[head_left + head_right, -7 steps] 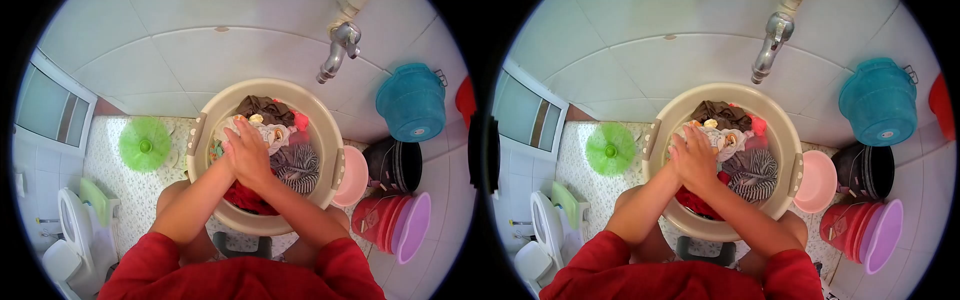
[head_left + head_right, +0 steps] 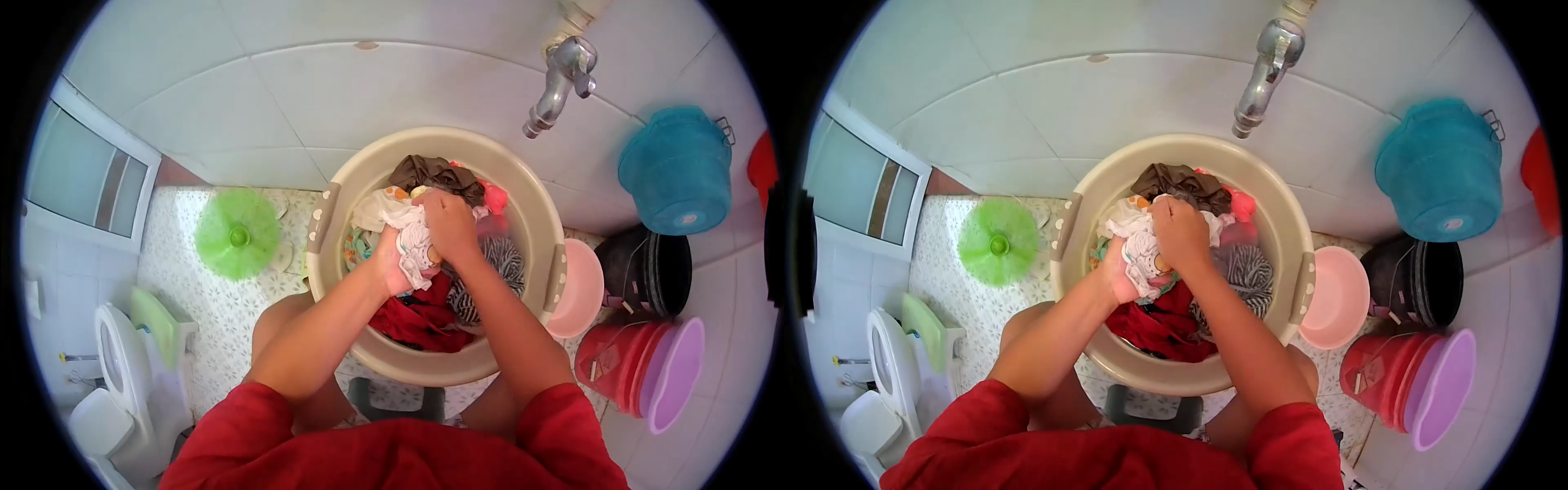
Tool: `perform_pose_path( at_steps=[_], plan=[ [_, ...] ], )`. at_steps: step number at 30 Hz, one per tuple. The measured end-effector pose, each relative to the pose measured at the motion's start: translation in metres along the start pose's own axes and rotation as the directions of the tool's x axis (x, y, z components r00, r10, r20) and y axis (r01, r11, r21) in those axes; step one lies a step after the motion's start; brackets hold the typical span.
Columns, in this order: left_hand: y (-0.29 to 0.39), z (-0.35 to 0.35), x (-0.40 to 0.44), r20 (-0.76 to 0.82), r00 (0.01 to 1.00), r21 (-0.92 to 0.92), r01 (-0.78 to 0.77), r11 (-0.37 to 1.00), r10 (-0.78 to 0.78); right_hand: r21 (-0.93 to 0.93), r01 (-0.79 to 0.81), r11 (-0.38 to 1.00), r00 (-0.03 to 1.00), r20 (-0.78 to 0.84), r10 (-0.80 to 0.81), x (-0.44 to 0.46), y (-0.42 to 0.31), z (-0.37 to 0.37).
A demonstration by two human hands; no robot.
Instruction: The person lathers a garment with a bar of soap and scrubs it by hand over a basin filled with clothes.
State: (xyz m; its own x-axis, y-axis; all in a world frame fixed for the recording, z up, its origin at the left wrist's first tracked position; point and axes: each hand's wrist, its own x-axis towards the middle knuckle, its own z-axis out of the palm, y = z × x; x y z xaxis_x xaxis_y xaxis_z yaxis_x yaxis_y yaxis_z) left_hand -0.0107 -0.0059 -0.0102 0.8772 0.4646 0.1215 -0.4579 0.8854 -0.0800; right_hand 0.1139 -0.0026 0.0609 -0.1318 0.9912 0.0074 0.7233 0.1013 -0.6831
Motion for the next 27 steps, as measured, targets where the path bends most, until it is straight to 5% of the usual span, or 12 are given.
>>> perform_pose_path(
  at_steps=[2, 4, 6, 8, 11, 14, 16, 18, 19, 22, 24, 27],
  plan=[
    [-0.002, 0.012, 0.000, 0.023, 1.000, 0.089, 0.013, 0.996, -0.016, 0.101, -0.163, 0.981, 0.983, 0.103, 0.153, -0.003, -0.006, 0.003],
    [-0.018, 0.049, 0.003, -0.598, 0.746, 0.235, -0.186, 0.954, 0.293, 0.043, 0.191, 0.981, 0.932, -0.321, -0.168, -0.022, -0.018, 0.033],
    [-0.019, 0.017, -0.002, -0.500, 0.768, 0.302, -0.279, 0.911, 0.401, -0.072, 0.159, 0.985, 0.899, -0.401, -0.175, -0.035, -0.031, 0.034],
    [-0.017, 0.001, -0.006, -0.094, 0.909, 0.276, -0.369, 0.887, 0.407, 0.100, 0.198, 0.975, 0.898, -0.418, -0.140, -0.034, -0.019, 0.049],
    [-0.025, 0.027, 0.008, -0.516, 0.728, 0.346, -0.306, 0.887, 0.452, 0.149, 0.231, 0.961, 0.919, -0.358, -0.165, -0.016, 0.004, 0.042],
    [-0.028, 0.028, 0.002, -0.432, 0.775, 0.306, -0.356, 0.883, 0.462, 0.360, -0.023, 0.933, 0.982, -0.168, 0.089, -0.020, -0.002, 0.032],
    [-0.030, 0.012, -0.001, -0.388, 0.794, 0.283, -0.382, 0.880, 0.469, 0.021, 0.247, 0.969, 0.906, -0.361, -0.223, -0.036, -0.018, 0.047],
    [-0.028, -0.019, -0.002, -0.081, 0.678, 0.850, -0.336, 0.405, 0.731, -0.051, 0.283, 0.958, 0.890, -0.358, -0.282, -0.041, -0.024, 0.048],
    [-0.027, -0.020, -0.004, -0.080, 0.674, 0.851, -0.338, 0.403, 0.734, -0.028, 0.295, 0.955, 0.900, -0.327, -0.287, -0.040, -0.022, 0.047],
    [-0.027, 0.046, 0.007, -0.537, 0.735, 0.353, -0.250, 0.902, 0.414, 0.074, 0.272, 0.959, 0.941, -0.232, -0.249, -0.028, -0.007, 0.035],
    [-0.022, 0.042, 0.004, -0.556, 0.712, 0.397, -0.226, 0.889, 0.429, 0.169, 0.202, 0.965, 0.966, -0.194, -0.169, -0.018, 0.000, 0.033],
    [-0.004, 0.025, -0.011, -0.367, 0.909, 0.318, -0.076, 0.945, 0.197, 0.332, -0.084, 0.939, 0.990, -0.083, 0.118, 0.005, 0.020, 0.022]
  ],
)
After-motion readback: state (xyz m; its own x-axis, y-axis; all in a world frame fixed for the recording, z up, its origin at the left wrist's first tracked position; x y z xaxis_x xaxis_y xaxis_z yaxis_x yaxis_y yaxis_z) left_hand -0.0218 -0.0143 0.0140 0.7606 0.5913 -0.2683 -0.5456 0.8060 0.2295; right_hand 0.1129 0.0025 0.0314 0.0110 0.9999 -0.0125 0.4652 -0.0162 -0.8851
